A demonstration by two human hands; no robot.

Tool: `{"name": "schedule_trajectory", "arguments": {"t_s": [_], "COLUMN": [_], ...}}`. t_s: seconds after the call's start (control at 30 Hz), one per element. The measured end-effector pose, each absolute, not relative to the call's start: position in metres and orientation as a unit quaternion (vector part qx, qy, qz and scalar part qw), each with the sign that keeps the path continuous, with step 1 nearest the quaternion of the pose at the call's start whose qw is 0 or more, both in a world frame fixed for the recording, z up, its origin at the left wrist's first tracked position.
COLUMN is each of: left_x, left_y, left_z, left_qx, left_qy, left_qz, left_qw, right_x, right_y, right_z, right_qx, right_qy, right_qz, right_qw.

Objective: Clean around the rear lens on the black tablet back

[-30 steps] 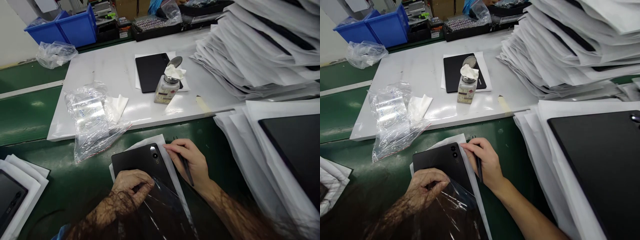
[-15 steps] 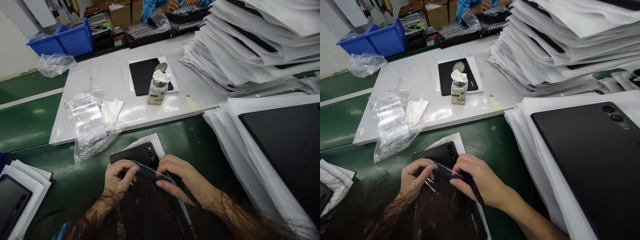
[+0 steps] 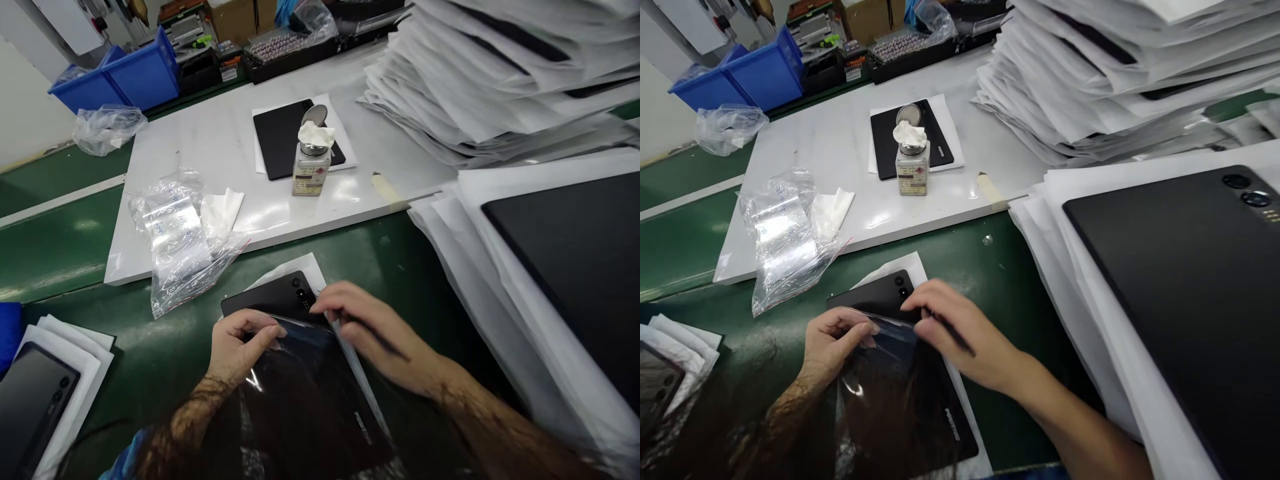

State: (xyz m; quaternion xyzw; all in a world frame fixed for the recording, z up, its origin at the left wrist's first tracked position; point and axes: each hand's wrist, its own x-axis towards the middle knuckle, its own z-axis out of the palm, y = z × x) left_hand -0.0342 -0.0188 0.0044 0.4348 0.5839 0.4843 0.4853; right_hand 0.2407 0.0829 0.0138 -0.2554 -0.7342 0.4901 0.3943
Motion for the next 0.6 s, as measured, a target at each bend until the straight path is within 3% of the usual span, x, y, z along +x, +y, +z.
{"name": "schedule_trajectory", "arguments": {"t_s": [0.1,0.2,0.6], "left_x": [-0.04,-0.041,-0.041], "left_y": [-0.015,-0.015,-0.017], "left_z": [0.003,0.003,0.007], "left_qx": [0.454,0.465,0.493], "left_qy": [0.575,0.574,0.571], "left_qz": [0.478,0.474,0.47], "left_qw": [0.485,0.479,0.458], "right_x": [0.253,0.259,0.254], "right_y": [0.092,0.096,0.094], "right_z": [0.021,0.03,0.048], "right_qx": [-0.308,-0.323,-0.406], "right_qy": [-0.632,-0.6,-0.61], "right_qz": [0.577,0.622,0.595], "right_qw": [0.417,0.387,0.331]}}
